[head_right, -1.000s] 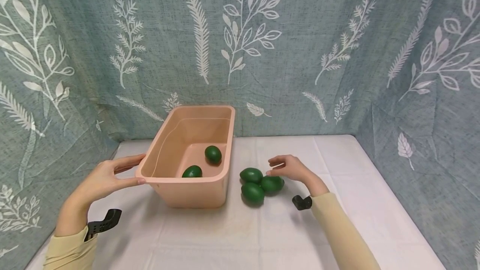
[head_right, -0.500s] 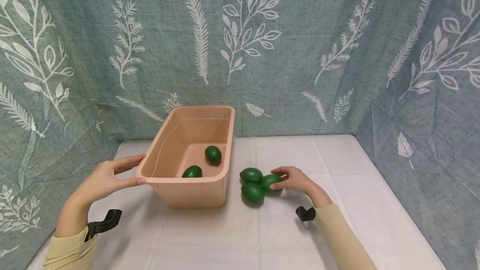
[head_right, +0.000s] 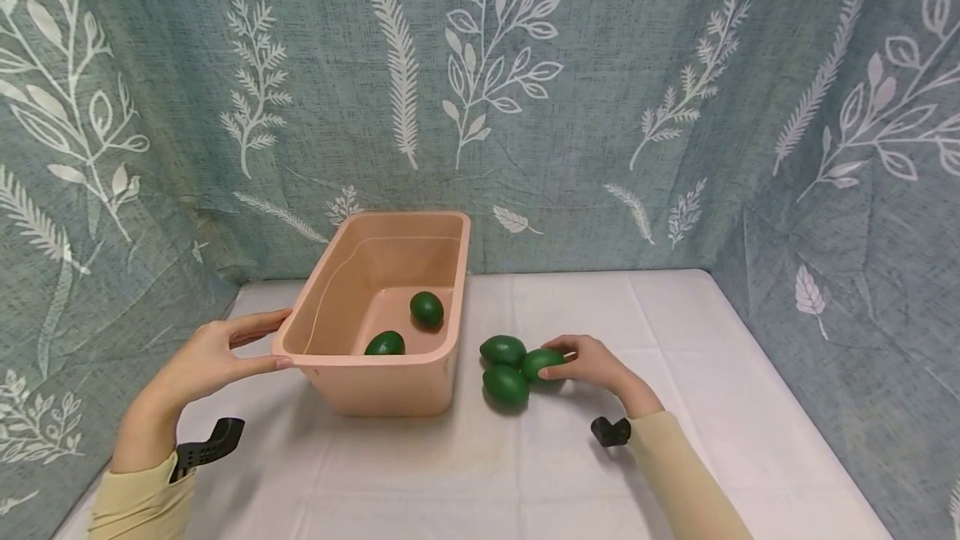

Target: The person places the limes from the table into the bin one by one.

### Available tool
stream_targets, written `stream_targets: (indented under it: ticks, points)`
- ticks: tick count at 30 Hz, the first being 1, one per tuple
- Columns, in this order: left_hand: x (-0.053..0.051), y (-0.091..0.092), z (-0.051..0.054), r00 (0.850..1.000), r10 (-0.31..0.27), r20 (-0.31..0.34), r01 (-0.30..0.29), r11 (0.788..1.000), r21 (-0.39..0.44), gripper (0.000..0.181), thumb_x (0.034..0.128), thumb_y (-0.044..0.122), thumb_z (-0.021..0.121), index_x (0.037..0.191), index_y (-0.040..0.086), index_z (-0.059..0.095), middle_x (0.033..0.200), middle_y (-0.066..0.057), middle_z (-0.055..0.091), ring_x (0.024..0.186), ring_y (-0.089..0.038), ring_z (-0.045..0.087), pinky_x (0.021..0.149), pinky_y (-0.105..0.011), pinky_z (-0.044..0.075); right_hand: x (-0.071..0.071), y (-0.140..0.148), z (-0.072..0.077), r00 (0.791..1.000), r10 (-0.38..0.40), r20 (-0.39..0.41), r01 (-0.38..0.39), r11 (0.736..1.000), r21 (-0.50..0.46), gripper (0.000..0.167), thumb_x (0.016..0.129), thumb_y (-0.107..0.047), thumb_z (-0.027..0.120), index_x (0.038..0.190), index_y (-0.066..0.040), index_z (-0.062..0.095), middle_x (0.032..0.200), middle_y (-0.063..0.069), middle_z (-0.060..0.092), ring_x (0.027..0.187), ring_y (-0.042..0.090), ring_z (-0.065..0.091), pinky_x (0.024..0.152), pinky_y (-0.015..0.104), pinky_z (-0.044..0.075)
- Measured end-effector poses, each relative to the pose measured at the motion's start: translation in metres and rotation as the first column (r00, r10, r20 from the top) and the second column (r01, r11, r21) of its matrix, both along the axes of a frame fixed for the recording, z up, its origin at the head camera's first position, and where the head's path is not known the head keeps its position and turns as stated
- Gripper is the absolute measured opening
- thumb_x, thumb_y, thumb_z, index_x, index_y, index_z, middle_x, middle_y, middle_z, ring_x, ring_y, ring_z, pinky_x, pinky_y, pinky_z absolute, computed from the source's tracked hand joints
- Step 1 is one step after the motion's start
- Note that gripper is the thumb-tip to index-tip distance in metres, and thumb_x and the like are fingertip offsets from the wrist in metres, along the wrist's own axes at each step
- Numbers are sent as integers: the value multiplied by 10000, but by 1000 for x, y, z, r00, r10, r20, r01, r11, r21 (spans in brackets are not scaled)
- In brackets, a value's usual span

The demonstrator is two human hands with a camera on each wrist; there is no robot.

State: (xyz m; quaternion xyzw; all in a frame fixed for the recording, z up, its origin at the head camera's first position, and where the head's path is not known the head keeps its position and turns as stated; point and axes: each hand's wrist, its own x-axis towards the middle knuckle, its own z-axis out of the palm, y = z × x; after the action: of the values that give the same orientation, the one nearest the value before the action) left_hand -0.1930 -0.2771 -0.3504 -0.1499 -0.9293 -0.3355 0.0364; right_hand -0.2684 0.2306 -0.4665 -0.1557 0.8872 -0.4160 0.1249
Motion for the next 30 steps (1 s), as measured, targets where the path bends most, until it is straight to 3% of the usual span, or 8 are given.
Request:
stream_targets:
  ticks: [11,30]
  points:
    - [1,-1,1,1000,-1,-9,1,1000,1,690,774,463,753,1365,182,537,1361,-37,553,1241,-354,523,961,-555,449,1,-1,6,1000,-19,3,19,999,-33,486,789,-405,757,1195,-161,646,1194,65,637,1017,232,634,835,349,525]
    - [3,0,2,1000,8,14,-8,1000,-9,699,776,495,739,1379,215,520,1373,-31,542,1251,-352,514,958,-573,439,-20,-11,71,995,57,-77,-59,998,-32,492,796,-408,753,1219,-192,628,1207,53,632,1026,224,646,852,384,532]
